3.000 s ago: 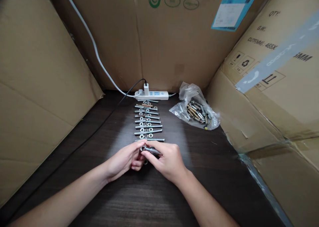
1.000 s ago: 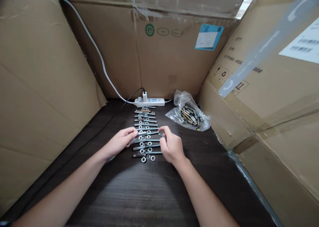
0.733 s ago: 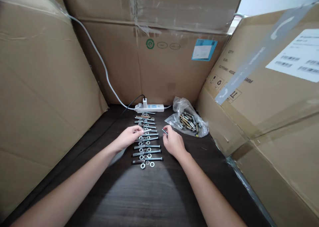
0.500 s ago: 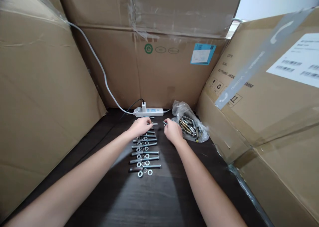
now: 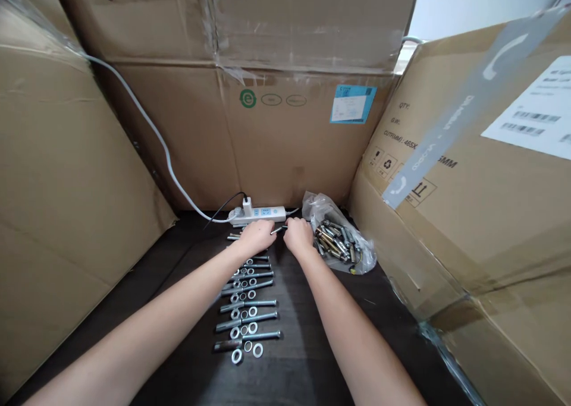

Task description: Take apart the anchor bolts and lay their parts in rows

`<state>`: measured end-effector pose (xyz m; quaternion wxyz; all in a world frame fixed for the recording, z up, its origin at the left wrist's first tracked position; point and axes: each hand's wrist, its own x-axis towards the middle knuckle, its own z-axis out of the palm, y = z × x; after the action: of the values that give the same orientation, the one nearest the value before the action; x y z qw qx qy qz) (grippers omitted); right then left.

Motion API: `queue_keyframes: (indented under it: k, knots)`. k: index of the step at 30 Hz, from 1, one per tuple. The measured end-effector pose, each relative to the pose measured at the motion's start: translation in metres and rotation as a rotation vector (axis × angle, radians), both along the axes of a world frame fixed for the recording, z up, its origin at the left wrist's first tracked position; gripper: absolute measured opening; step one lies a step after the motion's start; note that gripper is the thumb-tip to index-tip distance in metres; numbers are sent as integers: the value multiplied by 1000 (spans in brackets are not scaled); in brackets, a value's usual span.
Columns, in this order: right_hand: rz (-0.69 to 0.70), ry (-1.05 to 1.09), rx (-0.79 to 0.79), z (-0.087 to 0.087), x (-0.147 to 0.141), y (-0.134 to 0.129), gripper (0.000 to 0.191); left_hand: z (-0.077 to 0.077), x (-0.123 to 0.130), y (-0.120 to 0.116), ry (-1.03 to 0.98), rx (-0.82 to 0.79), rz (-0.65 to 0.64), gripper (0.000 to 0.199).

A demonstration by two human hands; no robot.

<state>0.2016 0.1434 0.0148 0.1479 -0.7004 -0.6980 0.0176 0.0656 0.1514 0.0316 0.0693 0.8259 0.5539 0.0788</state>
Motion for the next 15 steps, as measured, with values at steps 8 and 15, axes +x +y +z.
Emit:
queue_keyframes:
  k: [8, 15]
  knots:
    - [50, 39, 85, -8, 1, 5, 28, -2, 1, 3, 87, 38, -6, 27]
    - [133, 131, 239, 14, 8, -25, 31, 1, -1, 1, 105, 85, -42, 30]
